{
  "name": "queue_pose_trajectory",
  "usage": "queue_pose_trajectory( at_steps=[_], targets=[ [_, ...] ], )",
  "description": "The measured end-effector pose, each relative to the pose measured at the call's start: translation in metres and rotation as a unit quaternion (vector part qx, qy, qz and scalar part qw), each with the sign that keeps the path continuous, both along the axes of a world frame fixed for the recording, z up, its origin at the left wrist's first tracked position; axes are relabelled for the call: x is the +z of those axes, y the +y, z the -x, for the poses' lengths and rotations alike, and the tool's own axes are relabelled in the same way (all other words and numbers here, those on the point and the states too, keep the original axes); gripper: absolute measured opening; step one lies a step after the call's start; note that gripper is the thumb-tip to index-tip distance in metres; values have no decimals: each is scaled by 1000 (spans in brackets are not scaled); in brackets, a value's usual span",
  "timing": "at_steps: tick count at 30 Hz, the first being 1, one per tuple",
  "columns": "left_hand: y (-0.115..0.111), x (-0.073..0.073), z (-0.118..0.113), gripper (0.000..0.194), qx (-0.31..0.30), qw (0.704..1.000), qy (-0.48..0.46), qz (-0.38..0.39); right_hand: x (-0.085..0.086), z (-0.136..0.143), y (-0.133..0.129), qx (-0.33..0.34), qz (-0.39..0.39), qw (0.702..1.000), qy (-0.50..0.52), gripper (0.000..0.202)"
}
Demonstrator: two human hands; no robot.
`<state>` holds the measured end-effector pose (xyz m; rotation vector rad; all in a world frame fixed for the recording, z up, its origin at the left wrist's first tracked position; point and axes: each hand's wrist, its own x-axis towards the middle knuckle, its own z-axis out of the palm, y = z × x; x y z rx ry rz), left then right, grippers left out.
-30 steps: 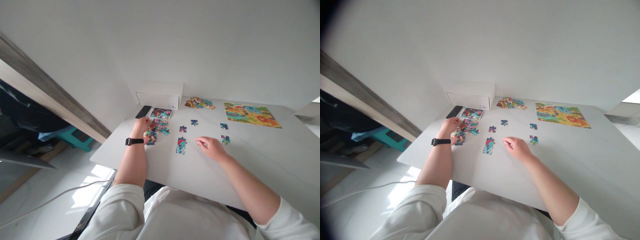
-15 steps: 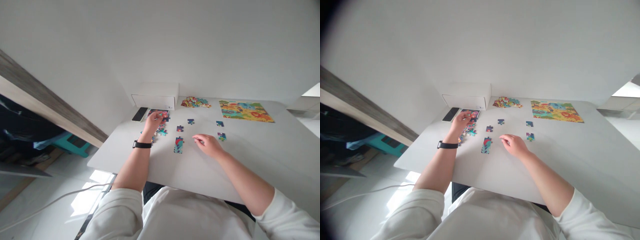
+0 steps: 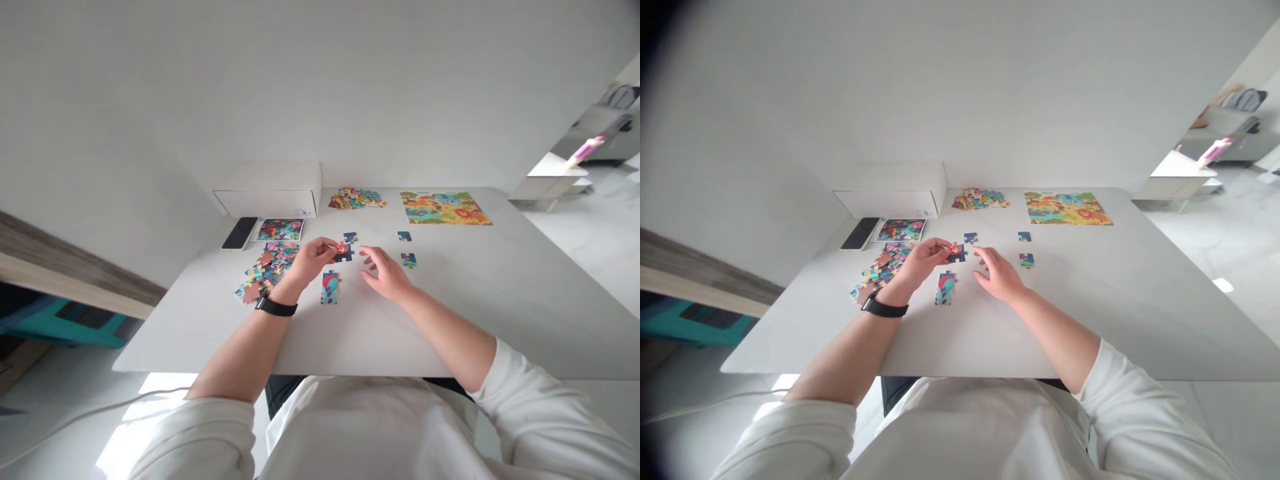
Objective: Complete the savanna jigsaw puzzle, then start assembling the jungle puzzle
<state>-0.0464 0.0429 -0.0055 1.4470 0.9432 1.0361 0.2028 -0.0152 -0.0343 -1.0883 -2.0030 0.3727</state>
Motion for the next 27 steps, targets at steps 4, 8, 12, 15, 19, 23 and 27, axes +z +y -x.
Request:
queue_pose_trajectory(
  at_steps=[4,8,12,15,19,23,27],
  targets=[
    [-4,3,-1,48,-15,1000,-5,5,7,2,-3,15,-31,999,-4,62],
    [-9,3,-7,48,-49,999,3,5,14,4,-5,2,-68,997,-26,53],
    [-11,1,-11,48,-77,997,-1,14,16,3,-5,10,-96,994,-42,38],
    [-10,1,-11,48,-87,996,-3,16,15,3,-4,11,-95,994,-52,34],
    [-9,0,-11,48,-88,996,-2,22,13,3,-3,10,-101,993,-59,35],
    [-9,-2,-10,47,-82,996,-4,33,10,2,-1,14,-123,990,-63,37],
    [-7,-4,-10,44,-76,997,0,36,9,1,-1,9,-122,990,-70,39]
  ],
)
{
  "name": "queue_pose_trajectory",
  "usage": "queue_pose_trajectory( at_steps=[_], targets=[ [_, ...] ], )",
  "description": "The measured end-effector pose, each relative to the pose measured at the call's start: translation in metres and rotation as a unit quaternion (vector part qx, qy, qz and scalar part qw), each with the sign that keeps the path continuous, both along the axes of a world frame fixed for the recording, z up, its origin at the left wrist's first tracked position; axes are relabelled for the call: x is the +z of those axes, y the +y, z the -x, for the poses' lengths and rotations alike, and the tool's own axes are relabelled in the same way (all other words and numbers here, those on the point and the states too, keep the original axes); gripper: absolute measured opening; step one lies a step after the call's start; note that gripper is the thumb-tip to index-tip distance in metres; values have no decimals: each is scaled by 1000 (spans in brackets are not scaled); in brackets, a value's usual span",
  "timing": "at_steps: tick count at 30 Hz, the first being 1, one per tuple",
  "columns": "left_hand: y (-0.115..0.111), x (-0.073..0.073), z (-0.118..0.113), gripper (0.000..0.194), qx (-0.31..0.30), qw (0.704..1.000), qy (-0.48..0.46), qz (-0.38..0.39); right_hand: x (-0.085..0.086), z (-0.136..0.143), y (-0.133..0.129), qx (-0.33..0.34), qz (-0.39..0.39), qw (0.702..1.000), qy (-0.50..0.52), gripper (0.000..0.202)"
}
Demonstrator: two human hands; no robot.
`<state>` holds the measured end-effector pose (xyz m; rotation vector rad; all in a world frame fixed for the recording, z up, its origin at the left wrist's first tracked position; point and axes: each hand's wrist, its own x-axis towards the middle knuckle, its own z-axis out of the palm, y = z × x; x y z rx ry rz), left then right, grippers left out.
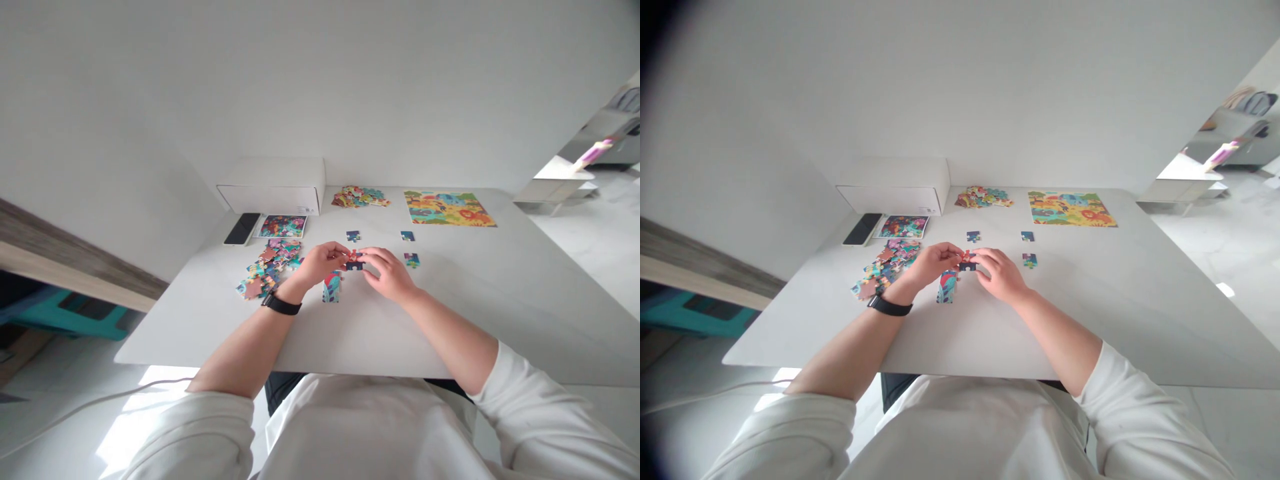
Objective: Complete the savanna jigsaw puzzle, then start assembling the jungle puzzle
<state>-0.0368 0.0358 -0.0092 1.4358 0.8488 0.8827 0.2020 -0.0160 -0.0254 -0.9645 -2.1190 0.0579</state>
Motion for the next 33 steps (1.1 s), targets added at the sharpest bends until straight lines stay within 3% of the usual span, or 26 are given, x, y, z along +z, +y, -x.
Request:
queue_pose_trajectory(
  at_steps=[9,14,19,22,25,28,33],
  targets=[
    [2,-3,1,30,-6,999,34,6,-1,0,1,-8,-2,1000,-20,36],
    [13,1,22,19,76,987,125,-72,-4,-4,5,-21,8,1000,1,33],
    [23,11,56,25,181,932,256,-180,-3,-11,16,-34,43,998,1,31],
    [23,16,71,26,201,885,346,-237,5,-11,25,-32,63,997,-10,30],
    [24,15,78,30,178,855,406,-268,18,-6,35,-13,77,996,-30,30],
    [25,9,81,40,113,838,440,-303,27,5,45,6,93,995,-32,32],
    [23,1,80,46,31,831,431,-350,16,27,53,9,125,992,1,32]
  ],
)
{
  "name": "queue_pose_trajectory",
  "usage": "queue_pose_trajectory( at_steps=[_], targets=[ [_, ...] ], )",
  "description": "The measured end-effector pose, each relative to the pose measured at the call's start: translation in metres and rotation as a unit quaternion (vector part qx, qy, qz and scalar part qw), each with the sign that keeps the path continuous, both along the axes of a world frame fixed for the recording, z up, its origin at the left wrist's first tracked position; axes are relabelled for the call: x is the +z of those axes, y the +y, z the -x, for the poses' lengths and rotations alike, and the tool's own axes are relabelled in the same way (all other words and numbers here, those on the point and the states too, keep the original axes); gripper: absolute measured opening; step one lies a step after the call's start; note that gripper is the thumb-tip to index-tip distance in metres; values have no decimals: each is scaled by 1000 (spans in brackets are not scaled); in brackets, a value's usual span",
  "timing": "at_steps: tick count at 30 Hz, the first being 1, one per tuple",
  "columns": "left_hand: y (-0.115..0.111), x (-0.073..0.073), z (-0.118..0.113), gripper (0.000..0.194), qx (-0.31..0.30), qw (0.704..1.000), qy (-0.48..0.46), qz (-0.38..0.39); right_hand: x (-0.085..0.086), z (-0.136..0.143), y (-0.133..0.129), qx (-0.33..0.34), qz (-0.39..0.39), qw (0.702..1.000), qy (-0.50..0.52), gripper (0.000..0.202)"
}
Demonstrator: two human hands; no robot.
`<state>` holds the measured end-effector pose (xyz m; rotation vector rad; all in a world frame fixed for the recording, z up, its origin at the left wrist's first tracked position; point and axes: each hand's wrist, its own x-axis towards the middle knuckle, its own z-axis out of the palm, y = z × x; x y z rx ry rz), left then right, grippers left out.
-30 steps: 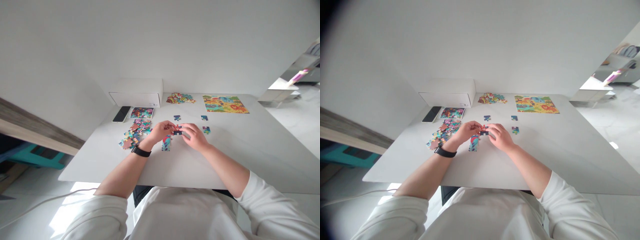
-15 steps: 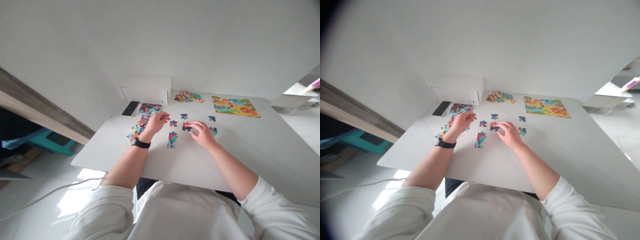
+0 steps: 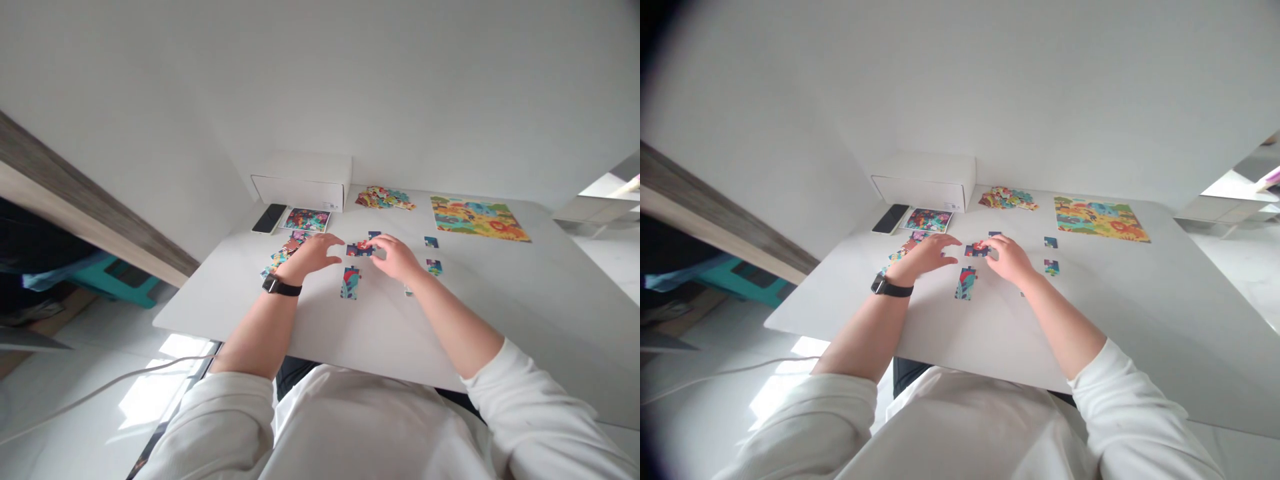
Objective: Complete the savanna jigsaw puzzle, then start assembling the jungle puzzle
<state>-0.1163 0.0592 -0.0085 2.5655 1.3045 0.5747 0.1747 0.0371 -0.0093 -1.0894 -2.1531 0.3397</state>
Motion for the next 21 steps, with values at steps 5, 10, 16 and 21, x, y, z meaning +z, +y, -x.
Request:
queue_pose_trajectory(
  at_steps=[5,10,16,21],
  targets=[
    [0,-1,-2,38,-27,1000,-14,6,-26,13,-6,9,-37,999,15,31],
    [1,-5,-7,36,-42,999,-18,1,-37,14,-7,23,-24,999,-23,23],
    [-5,-6,-14,31,-62,998,-22,12,-40,17,-2,27,-1,998,-52,21],
    [-8,-2,-17,31,-71,997,-6,33,-42,20,-1,26,5,997,-73,21]
  ],
)
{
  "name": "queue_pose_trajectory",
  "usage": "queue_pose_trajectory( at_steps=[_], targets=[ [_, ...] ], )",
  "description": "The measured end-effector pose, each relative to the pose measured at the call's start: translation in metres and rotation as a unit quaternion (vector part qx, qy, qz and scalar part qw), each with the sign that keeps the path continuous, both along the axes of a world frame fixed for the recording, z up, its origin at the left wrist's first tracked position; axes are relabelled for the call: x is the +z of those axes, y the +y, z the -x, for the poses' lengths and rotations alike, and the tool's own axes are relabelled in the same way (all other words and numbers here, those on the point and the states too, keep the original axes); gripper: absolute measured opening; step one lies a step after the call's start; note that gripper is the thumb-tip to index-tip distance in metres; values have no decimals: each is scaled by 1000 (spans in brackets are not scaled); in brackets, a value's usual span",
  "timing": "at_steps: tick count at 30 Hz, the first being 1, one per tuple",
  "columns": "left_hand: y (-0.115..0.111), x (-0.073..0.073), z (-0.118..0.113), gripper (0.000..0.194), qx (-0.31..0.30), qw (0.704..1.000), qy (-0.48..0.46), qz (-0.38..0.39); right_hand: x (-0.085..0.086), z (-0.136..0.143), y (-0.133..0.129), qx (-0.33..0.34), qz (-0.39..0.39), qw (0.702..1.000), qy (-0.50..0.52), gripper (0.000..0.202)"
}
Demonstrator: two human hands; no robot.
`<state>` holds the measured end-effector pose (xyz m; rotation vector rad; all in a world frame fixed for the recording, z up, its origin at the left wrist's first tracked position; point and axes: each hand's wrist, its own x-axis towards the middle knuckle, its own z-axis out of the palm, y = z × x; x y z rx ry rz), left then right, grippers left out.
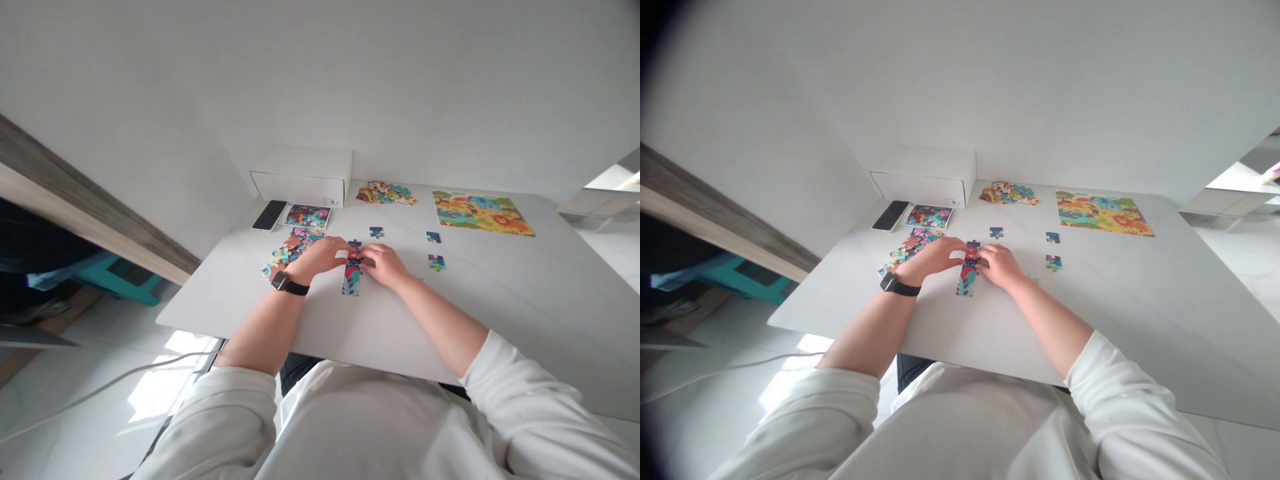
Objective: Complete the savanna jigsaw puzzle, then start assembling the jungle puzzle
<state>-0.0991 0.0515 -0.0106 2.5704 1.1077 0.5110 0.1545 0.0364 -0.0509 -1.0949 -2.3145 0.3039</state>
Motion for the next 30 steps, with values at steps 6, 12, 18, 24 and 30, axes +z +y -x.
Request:
queue_pose_trajectory(
  at_steps=[6,12,18,24,30],
  targets=[
    [1,-3,1,26,-6,1000,7,-3,-2,-1,1,20,-10,1000,-8,22],
    [4,-7,1,29,-1,1000,15,-3,-3,0,1,31,-16,999,-19,25],
    [3,-7,1,24,-9,1000,15,-10,-3,2,2,18,-20,999,-31,29],
    [2,-5,0,26,-3,999,28,-15,-5,4,2,4,-21,999,-37,28],
    [2,-4,-2,25,4,1000,26,-16,-4,5,1,2,-19,999,-47,31]
  ],
)
